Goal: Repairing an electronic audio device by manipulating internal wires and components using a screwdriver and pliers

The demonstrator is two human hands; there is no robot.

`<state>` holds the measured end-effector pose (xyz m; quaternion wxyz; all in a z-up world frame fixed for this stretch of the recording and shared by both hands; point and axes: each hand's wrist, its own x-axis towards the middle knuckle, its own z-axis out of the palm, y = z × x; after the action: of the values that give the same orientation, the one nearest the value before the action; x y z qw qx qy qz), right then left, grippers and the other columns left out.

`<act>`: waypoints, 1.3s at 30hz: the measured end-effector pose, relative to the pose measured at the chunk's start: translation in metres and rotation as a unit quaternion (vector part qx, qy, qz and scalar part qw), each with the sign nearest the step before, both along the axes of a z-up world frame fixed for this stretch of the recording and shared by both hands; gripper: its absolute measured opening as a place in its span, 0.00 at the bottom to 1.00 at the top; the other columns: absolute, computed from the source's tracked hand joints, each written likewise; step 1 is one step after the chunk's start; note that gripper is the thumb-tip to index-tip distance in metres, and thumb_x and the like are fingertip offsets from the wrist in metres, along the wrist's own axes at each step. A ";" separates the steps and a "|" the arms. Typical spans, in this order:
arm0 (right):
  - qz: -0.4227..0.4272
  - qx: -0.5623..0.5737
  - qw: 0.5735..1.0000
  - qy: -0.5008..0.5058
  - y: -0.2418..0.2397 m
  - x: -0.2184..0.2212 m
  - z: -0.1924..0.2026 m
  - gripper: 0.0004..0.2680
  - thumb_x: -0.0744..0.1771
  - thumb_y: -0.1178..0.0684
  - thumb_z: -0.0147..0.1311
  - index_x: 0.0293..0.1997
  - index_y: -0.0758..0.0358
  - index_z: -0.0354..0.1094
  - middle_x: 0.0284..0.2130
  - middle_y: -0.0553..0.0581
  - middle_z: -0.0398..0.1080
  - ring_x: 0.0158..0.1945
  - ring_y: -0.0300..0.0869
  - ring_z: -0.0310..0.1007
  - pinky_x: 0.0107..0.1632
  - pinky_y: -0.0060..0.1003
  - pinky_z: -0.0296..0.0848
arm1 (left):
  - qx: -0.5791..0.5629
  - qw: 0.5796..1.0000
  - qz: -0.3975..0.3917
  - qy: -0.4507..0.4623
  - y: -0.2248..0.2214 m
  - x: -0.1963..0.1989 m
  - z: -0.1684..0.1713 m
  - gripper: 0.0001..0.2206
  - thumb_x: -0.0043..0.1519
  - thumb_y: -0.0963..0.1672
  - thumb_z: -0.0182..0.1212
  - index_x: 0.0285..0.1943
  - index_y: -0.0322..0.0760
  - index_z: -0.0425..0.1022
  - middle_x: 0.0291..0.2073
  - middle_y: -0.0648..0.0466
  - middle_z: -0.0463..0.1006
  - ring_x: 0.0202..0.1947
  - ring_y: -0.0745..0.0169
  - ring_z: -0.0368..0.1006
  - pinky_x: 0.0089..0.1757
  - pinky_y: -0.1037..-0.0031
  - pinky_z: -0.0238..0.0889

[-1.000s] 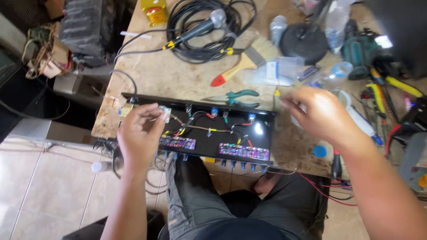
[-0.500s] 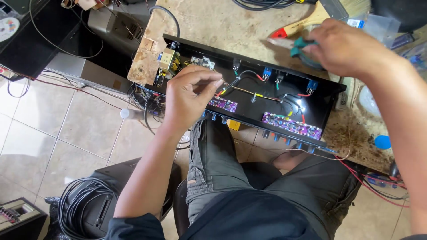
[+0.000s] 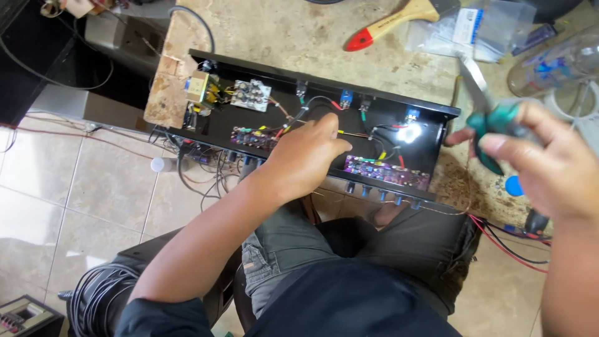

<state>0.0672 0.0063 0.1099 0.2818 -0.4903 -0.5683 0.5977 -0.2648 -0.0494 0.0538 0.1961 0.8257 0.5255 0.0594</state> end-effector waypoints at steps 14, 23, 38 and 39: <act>0.129 -0.023 0.974 -0.186 -0.011 0.008 -0.065 0.06 0.66 0.56 0.57 0.44 0.59 0.66 0.38 0.49 0.68 0.44 0.36 0.65 0.50 0.32 0.64 | -0.089 0.996 0.027 -0.011 0.014 0.011 -0.001 0.18 0.54 0.34 0.54 0.46 0.45 0.81 0.43 0.49 0.67 0.36 0.39 0.73 0.34 0.49 0.63; 0.156 -0.021 0.970 -0.185 -0.004 0.010 -0.059 0.05 0.66 0.55 0.56 0.43 0.60 0.66 0.38 0.49 0.67 0.43 0.36 0.63 0.48 0.32 0.62 | -0.107 0.994 0.026 -0.008 0.004 0.002 0.003 0.26 0.54 0.33 0.50 0.54 0.51 0.84 0.42 0.53 0.66 0.38 0.45 0.72 0.31 0.52 0.64; 0.156 0.000 0.981 -0.115 -0.012 0.007 -0.035 0.05 0.66 0.58 0.53 0.44 0.60 0.67 0.50 0.53 0.80 0.55 0.38 0.76 0.58 0.35 0.70 | -0.145 0.989 0.035 0.006 0.006 0.004 0.003 0.26 0.54 0.33 0.51 0.55 0.53 0.82 0.43 0.54 0.68 0.45 0.49 0.74 0.36 0.55 0.66; 0.145 0.000 0.982 -0.118 -0.014 0.007 -0.033 0.05 0.66 0.57 0.53 0.45 0.60 0.67 0.50 0.53 0.81 0.55 0.38 0.76 0.60 0.36 0.69 | -0.171 0.984 0.048 0.002 0.009 0.004 0.005 0.26 0.54 0.33 0.50 0.54 0.53 0.83 0.43 0.55 0.68 0.45 0.50 0.74 0.37 0.57 0.65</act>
<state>0.0743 -0.0075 0.0773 0.1232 -0.4698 -0.6623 0.5705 -0.2610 -0.0407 0.0591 0.3307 0.7539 0.5671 -0.0238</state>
